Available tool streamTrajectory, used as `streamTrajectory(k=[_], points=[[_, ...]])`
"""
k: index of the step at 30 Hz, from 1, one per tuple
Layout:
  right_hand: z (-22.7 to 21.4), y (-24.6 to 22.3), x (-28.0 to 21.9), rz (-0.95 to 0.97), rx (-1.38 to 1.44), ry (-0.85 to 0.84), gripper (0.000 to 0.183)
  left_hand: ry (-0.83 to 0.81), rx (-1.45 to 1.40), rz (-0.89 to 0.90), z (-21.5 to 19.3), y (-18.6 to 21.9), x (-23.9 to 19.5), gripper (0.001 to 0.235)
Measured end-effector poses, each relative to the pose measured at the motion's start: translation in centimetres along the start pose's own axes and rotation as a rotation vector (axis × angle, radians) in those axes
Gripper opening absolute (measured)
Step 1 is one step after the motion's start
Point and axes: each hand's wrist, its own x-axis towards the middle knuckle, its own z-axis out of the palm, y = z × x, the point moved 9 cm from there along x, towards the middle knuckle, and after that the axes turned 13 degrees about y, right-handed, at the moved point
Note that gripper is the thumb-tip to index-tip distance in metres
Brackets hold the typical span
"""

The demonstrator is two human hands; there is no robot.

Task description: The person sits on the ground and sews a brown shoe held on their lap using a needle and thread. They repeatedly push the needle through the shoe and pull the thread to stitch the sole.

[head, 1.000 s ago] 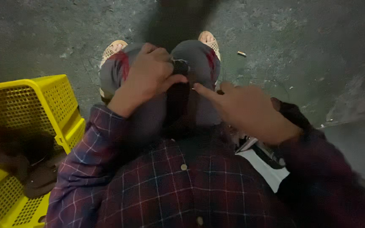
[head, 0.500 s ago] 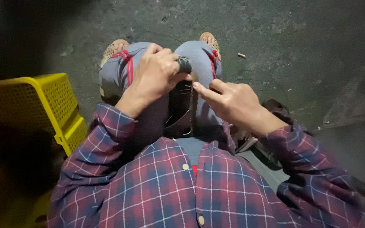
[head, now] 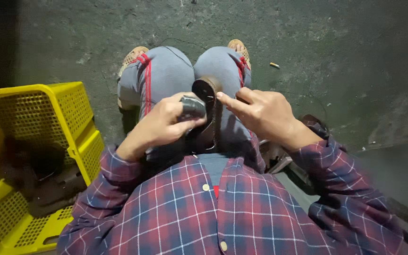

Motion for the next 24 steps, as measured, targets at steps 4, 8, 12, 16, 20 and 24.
streamTrajectory(k=[4, 8, 12, 16, 20, 24], points=[[0.1, -0.7, -0.7, -0.119, -0.074, 0.105, 0.029, 0.125, -0.571, -0.247, 1.2, -2.1, -0.4, 0.006], [0.6, -0.8, -1.6, -0.171, -0.128, 0.134, 0.039, 0.387, -0.048, -0.08, 0.2, -2.9, -0.8, 0.007], [0.7, -0.7, -1.4, -0.165, -0.135, 0.149, 0.043, 0.406, 0.053, -0.065, 1.0, -3.6, -1.2, 0.009], [0.3, 0.0, -0.6, -0.091, 0.0, 0.063, 0.045, 0.279, -0.195, -0.376, 1.6, -5.7, -1.2, 0.022], [-2.3, 0.2, 1.6, -0.06, 0.046, -0.064, 0.037, 0.256, -0.344, -0.553, 2.5, -6.7, -1.3, 0.026], [-4.0, 2.0, 1.0, 0.011, 0.075, -0.294, 0.048, 0.223, -0.27, -0.536, 2.8, -6.0, 0.5, 0.025]])
